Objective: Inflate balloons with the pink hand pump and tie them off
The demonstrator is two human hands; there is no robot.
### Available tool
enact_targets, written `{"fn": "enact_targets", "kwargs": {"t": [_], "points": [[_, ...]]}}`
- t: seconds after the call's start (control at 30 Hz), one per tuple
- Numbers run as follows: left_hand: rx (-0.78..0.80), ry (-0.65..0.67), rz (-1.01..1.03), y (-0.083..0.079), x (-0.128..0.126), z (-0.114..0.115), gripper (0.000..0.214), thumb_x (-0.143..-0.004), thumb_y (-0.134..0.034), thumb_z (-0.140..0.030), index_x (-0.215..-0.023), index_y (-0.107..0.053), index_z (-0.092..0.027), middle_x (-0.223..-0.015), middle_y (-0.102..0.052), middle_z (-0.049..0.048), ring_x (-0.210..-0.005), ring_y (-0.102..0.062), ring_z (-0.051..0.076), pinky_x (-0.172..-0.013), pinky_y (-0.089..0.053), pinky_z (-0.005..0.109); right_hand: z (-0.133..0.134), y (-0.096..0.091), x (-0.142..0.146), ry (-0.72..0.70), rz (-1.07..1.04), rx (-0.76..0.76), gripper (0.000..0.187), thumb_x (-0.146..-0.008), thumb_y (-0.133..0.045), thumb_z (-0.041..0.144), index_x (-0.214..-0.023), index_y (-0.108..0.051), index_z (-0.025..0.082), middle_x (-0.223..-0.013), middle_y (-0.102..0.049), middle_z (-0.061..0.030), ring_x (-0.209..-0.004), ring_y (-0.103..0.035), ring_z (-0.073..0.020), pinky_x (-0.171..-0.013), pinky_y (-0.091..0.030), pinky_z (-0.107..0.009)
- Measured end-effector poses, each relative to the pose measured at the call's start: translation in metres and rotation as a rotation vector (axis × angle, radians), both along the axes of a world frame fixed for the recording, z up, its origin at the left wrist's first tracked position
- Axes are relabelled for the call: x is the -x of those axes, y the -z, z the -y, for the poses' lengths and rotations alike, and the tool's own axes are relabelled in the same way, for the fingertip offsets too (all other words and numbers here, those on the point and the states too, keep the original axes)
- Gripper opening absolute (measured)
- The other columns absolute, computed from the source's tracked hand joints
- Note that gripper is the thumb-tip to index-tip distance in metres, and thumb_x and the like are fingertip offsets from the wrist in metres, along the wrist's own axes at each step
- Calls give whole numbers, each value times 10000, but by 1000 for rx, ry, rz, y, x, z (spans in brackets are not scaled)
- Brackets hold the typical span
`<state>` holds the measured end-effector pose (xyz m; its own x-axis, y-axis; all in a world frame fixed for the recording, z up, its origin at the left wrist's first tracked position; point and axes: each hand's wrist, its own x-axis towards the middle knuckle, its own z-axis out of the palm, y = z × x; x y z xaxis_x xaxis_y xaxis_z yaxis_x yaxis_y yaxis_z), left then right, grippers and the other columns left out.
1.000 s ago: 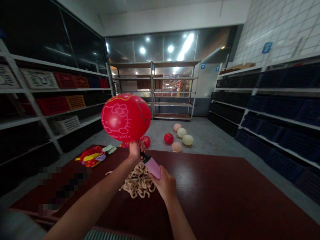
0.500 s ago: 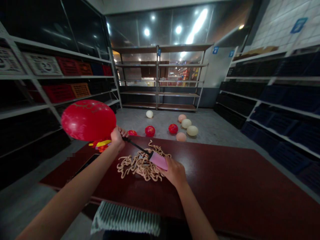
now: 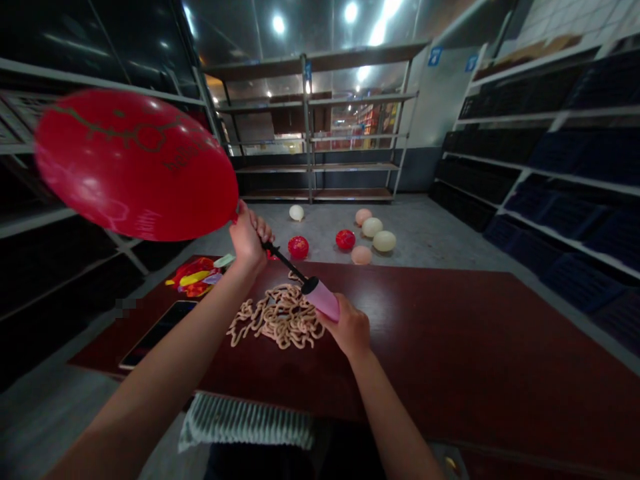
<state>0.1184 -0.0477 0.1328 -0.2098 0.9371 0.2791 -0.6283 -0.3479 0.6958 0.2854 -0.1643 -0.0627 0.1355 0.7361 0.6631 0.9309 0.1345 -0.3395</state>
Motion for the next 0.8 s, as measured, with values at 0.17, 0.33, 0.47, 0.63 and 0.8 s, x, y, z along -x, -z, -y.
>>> {"fn": "enact_targets", "kwargs": {"t": [0.17, 0.33, 0.47, 0.63, 0.8], "points": [[13, 80, -31, 20, -47, 11, 535, -935, -569, -455, -535, -311, -210, -381, -278, -63, -288, -259, 68, -341, -212, 221, -3, 3, 0, 34, -86, 18, 467, -888, -533, 565, -1066, -653, 151, -814, -750, -83, -689, -707, -219, -591, -401, -269], [109, 166, -63, 53, -80, 20, 489, -978, -403, -147, -499, -328, -208, -365, -277, -33, -271, -259, 96, -332, -194, 245, -2, 0, -1, 63, -130, 104, 509, -914, -478, 594, -1102, -640, 150, -851, -755, -91, -710, -705, -215, -594, -382, -262], [166, 138, -53, 60, -82, 20, 482, -963, -382, -105, -500, -294, -206, -377, -268, -38, -268, -258, 90, -334, -183, 238, -2, -2, -1, 84, -120, 115, 516, -899, -484, 620, -1088, -645, 168, -861, -757, -71, -690, -694, -202, -580, -355, -262], [189, 75, -26, 61, -63, 13, 425, -940, -427, -142, -542, -292, -205, -394, -276, -61, -274, -271, 80, -337, -207, 214, -4, -1, 1, 79, -47, 15, 481, -847, -571, 639, -1025, -666, 202, -830, -753, -33, -687, -694, -193, -564, -338, -270], [232, 32, 35, 67, -31, 3, 450, -962, -465, -273, -564, -266, -207, -381, -264, -80, -276, -273, 69, -336, -230, 197, -1, -4, 3, 19, 72, -27, 405, -852, -613, 580, -991, -671, 204, -834, -752, -34, -720, -701, -185, -587, -354, -267]]}}
